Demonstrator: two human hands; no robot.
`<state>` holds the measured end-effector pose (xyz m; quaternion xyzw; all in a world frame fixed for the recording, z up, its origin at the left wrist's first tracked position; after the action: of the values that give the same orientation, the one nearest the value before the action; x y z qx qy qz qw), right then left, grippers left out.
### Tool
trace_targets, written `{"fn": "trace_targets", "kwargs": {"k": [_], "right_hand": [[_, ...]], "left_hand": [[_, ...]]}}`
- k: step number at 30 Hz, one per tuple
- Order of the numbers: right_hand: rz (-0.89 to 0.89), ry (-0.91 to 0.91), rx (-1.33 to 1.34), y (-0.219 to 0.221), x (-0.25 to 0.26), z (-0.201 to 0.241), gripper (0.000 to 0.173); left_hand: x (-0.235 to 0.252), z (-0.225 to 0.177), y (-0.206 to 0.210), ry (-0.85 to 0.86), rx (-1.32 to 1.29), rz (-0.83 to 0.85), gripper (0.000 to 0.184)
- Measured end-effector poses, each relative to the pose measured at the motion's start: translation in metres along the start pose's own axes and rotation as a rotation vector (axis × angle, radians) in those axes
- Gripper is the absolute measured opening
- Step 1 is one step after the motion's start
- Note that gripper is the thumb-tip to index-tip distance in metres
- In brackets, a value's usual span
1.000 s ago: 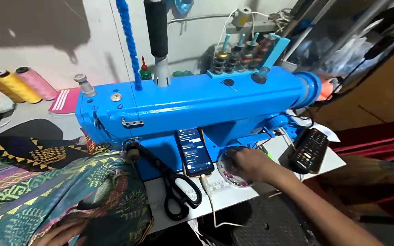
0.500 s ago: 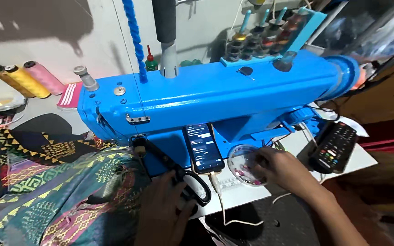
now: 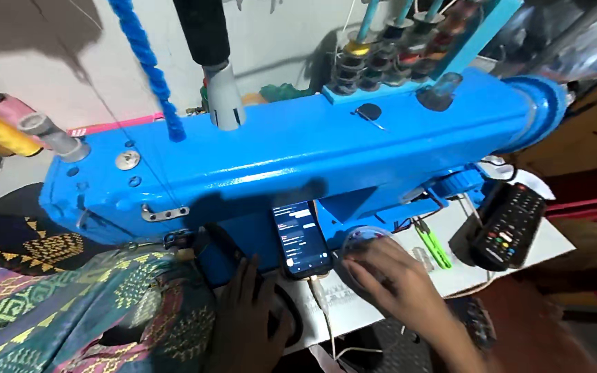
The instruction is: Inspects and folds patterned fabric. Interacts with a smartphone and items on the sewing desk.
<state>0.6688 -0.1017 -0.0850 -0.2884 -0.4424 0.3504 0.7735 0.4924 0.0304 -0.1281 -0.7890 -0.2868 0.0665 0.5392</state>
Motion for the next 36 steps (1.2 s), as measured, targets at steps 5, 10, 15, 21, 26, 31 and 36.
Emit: {"fn": "trace_targets", "kwargs": {"k": [5, 10, 15, 21, 26, 31, 36], "right_hand": [[-0.025, -0.012, 0.014, 0.012, 0.01, 0.001, 0.026], [0.003, -0.036, 0.041, 0.022, 0.018, 0.014, 0.03], [0.06, -0.085, 0.03, 0.038, 0.018, 0.025, 0.035], [0.089, -0.133, 0.008, 0.049, 0.02, 0.036, 0.031], [0.103, -0.131, -0.021, 0.051, 0.021, 0.034, 0.03], [0.093, -0.094, -0.022, 0.043, 0.014, 0.025, 0.027], [0.093, -0.075, -0.021, 0.039, 0.008, 0.021, 0.031]], "left_hand": [[-0.002, 0.008, -0.007, 0.054, -0.056, 0.049, 0.04], [0.0, 0.008, -0.011, 0.034, -0.083, -0.004, 0.037], [-0.001, 0.008, -0.01, 0.038, -0.021, -0.083, 0.039], [-0.002, 0.008, -0.009, 0.028, -0.022, -0.098, 0.037], [-0.002, 0.009, -0.01, 0.027, -0.022, -0.1, 0.037], [-0.002, 0.009, -0.01, 0.023, -0.03, -0.105, 0.037], [-0.003, 0.01, -0.011, 0.011, -0.056, -0.086, 0.038]]}}
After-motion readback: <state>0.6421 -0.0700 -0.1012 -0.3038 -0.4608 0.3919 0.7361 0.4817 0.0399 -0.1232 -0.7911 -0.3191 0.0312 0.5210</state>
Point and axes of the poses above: each hand's wrist, its own x-axis towards the middle knuckle, its own y-axis out of the palm, z = x × y, the point moved 9 cm from there along x, towards the middle knuckle, and after that the axes turned 4 degrees about -y, right-handed, at the moved point
